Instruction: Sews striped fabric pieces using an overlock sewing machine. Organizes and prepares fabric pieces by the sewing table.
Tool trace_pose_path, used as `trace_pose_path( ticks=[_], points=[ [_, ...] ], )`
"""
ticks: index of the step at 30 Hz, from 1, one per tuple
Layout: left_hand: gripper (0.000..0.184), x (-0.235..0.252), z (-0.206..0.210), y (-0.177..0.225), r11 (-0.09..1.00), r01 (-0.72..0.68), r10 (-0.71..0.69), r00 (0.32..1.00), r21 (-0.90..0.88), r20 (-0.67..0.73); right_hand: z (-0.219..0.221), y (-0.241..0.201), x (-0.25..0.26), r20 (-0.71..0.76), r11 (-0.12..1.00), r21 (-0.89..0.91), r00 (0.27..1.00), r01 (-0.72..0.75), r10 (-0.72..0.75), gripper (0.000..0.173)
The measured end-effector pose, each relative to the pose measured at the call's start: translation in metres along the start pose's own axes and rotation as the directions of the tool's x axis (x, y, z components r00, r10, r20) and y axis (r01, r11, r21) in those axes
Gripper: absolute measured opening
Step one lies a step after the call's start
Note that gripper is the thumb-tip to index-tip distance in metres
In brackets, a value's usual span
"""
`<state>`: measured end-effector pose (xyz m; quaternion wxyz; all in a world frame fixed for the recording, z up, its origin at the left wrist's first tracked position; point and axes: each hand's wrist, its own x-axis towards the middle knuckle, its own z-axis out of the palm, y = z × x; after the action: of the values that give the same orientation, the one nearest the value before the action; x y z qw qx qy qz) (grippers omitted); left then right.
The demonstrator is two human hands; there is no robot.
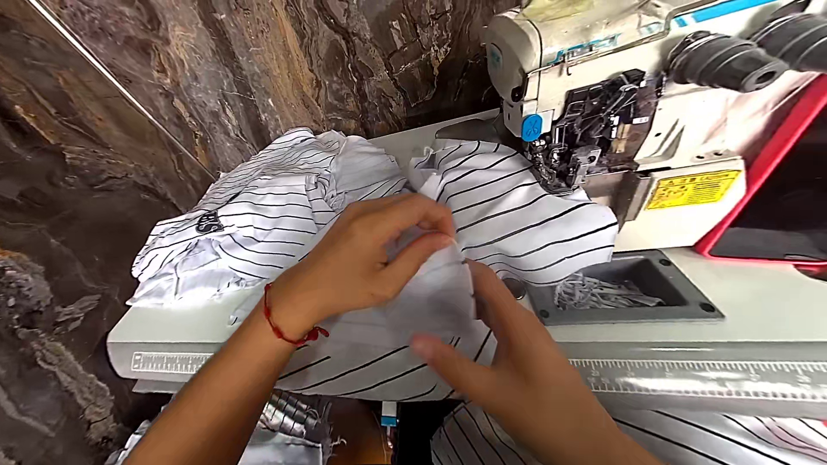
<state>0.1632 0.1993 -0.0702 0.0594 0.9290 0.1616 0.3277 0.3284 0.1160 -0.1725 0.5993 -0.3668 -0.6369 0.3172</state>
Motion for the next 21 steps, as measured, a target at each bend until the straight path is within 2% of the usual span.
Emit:
trace_pose_path(
  ticks=[2, 3, 5, 7, 9, 10, 13, 16, 19, 21],
  points=[
    [0.013, 0.018, -0.003, 0.006, 0.999, -0.022, 0.023, 1.0, -0.026, 0.02, -0.007, -0.007, 0.005, -0.022, 0.977, 0.199, 0.996, -0.083, 0.089, 0.019],
    [0.012, 0.025, -0.004, 0.006, 0.999, -0.007, 0.009, 0.999, -0.043, 0.034, -0.014, -0.01, 0.006, -0.014, 0.954, 0.283, 0.994, -0.097, 0.106, 0.01],
    [0.018, 0.034, -0.005, 0.0, 0.992, 0.059, -0.049, 0.995, -0.112, 0.089, -0.032, -0.015, 0.003, -0.001, 0.935, 0.343, 0.996, -0.087, 0.093, 0.014],
    [0.025, 0.039, -0.004, -0.008, 0.972, 0.15, -0.109, 0.969, -0.179, 0.222, -0.044, -0.018, -0.004, -0.022, 0.954, 0.298, 0.998, -0.042, 0.051, 0.015],
    [0.02, 0.042, 0.0, -0.015, 0.954, 0.204, -0.13, 0.941, -0.218, 0.314, -0.051, -0.019, -0.011, -0.044, 0.971, 0.24, 0.999, 0.003, 0.008, 0.015],
    [0.017, 0.043, 0.0, -0.017, 0.942, 0.218, -0.128, 0.936, -0.256, 0.327, -0.053, -0.018, -0.013, -0.05, 0.975, 0.22, 0.999, 0.017, -0.006, 0.015],
    [0.012, 0.052, 0.002, -0.01, 0.882, 0.237, -0.141, 0.957, -0.408, 0.252, -0.054, -0.007, -0.02, -0.037, 0.984, 0.175, 0.999, 0.04, -0.034, 0.018],
    [0.021, 0.061, -0.004, -0.007, 0.92, 0.22, -0.118, 0.944, -0.323, 0.308, -0.062, -0.008, -0.021, -0.049, 0.984, 0.153, 0.995, 0.094, -0.087, 0.015],
    [0.018, 0.066, -0.013, -0.014, 0.959, 0.251, -0.161, 0.866, -0.131, 0.474, -0.075, -0.023, -0.019, -0.049, 0.98, 0.16, 0.992, 0.119, -0.112, 0.017],
    [0.016, 0.067, -0.015, -0.017, 0.96, 0.255, -0.155, 0.829, -0.116, 0.537, -0.078, -0.029, -0.019, -0.034, 0.978, 0.171, 0.993, 0.118, -0.114, 0.018]
  ],
)
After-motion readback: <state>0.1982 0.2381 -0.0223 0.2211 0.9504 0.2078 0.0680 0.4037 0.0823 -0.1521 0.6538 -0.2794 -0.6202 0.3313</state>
